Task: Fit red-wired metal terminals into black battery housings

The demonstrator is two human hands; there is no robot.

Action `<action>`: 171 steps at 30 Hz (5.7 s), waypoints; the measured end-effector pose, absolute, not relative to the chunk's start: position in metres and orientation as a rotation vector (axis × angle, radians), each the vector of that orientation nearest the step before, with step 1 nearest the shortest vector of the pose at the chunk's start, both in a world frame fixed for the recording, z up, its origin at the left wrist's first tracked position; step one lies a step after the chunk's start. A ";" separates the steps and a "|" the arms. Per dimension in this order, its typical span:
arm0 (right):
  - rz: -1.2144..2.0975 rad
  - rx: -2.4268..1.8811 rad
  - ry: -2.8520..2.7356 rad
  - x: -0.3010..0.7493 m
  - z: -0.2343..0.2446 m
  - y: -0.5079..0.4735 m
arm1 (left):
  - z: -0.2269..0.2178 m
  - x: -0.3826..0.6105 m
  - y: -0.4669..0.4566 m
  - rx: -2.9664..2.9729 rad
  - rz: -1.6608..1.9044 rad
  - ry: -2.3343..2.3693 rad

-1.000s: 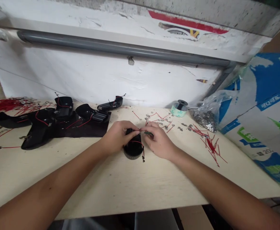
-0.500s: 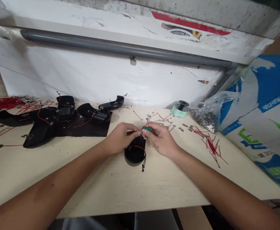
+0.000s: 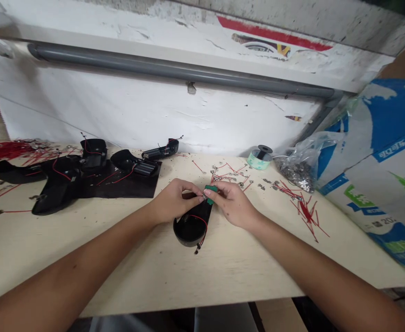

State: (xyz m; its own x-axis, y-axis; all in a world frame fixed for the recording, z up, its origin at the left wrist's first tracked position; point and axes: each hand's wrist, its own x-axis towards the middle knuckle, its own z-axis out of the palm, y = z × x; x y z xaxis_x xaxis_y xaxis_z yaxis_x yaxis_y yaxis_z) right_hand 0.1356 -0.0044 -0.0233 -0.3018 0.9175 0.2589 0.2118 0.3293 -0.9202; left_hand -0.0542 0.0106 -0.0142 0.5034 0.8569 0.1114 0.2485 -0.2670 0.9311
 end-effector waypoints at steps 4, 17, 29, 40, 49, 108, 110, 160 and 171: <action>1.021 -0.999 -1.711 0.137 -0.025 -0.002 | -0.013 -0.056 0.011 1.764 0.784 0.943; 1.026 -1.024 -1.712 0.140 -0.025 -0.004 | -0.015 -0.061 0.016 1.637 0.786 0.921; 1.103 -0.988 -1.717 0.141 -0.023 -0.001 | -0.014 -0.063 0.015 1.660 0.779 0.904; 1.146 -0.973 -1.802 0.140 -0.018 -0.003 | -0.018 -0.060 0.016 1.777 0.775 0.863; 1.122 -0.972 -1.811 0.140 -0.017 -0.003 | -0.019 -0.060 0.017 1.823 0.762 0.910; 1.463 -1.230 -1.358 0.129 -0.013 -0.020 | -0.026 -0.050 0.003 2.026 1.236 0.879; 1.428 -1.187 -1.350 0.127 -0.016 -0.020 | -0.026 -0.050 0.003 2.051 1.235 0.888; 0.605 -1.180 -1.575 0.135 -0.015 -0.015 | -0.016 -0.053 0.000 2.850 1.347 0.908; 0.592 -1.159 -1.597 0.137 -0.015 -0.016 | -0.014 -0.050 -0.002 2.375 1.155 0.885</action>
